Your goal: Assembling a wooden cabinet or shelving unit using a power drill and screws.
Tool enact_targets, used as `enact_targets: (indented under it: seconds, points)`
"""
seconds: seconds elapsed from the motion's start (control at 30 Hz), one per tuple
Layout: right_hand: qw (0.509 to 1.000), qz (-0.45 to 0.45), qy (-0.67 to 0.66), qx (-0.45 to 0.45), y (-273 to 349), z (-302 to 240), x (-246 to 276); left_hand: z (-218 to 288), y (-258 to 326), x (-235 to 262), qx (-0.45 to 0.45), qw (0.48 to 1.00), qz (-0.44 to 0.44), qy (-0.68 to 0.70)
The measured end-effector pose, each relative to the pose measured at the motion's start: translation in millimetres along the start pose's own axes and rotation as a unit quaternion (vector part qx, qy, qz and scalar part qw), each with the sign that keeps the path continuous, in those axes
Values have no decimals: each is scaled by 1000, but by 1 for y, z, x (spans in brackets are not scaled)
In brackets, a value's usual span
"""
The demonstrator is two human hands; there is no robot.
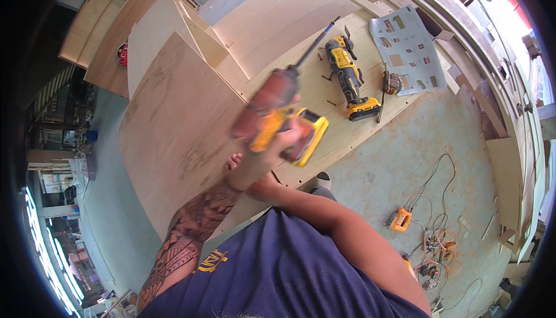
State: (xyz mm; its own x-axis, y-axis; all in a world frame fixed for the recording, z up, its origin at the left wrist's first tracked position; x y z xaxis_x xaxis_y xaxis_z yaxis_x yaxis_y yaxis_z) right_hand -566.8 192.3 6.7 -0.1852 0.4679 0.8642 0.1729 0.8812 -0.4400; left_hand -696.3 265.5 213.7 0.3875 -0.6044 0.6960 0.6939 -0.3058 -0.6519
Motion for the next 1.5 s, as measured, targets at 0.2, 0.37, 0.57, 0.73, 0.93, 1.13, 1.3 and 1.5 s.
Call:
enact_targets:
  seconds: [0.2,0.37,0.57,0.73,0.93,1.13,1.3,1.5]
  points:
    - [918,-44,-379,-103,8,19,25,-20,84,115,538,714,25,447]
    - [1000,3,-16,3,0,10,54,-21,112,169,629,720,-62,288]
    - [1000,-11,11,8,-3,7,54,-24,146,173,689,680,-70,240]
    - [1000,1,-1,4,-3,6,53,-24,151,175,701,678,-86,205]
    - [1000,-6,10,5,-2,6,54,-29,144,168,703,678,-117,180]
    - [1000,0,0,6,-1,7,52,-33,132,167,697,687,-121,169]
    - [1000,-1,2,11,-2,6,53,-39,120,169,706,675,-143,159]
    - [1000,-6,6,18,-3,5,59,-60,57,163,667,664,-333,58]
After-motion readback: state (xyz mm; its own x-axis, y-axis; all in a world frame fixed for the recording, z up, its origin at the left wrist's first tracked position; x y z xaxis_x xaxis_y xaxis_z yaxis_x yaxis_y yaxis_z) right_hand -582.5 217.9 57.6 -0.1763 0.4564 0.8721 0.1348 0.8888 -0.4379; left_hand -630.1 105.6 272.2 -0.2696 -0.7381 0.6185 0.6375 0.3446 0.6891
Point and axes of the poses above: each hand's wrist, its own y-axis away from the middle knuckle, its own x-axis out of the back of the hand, z = x × y, the point moved 8 cm from there along -y, towards the middle knuckle
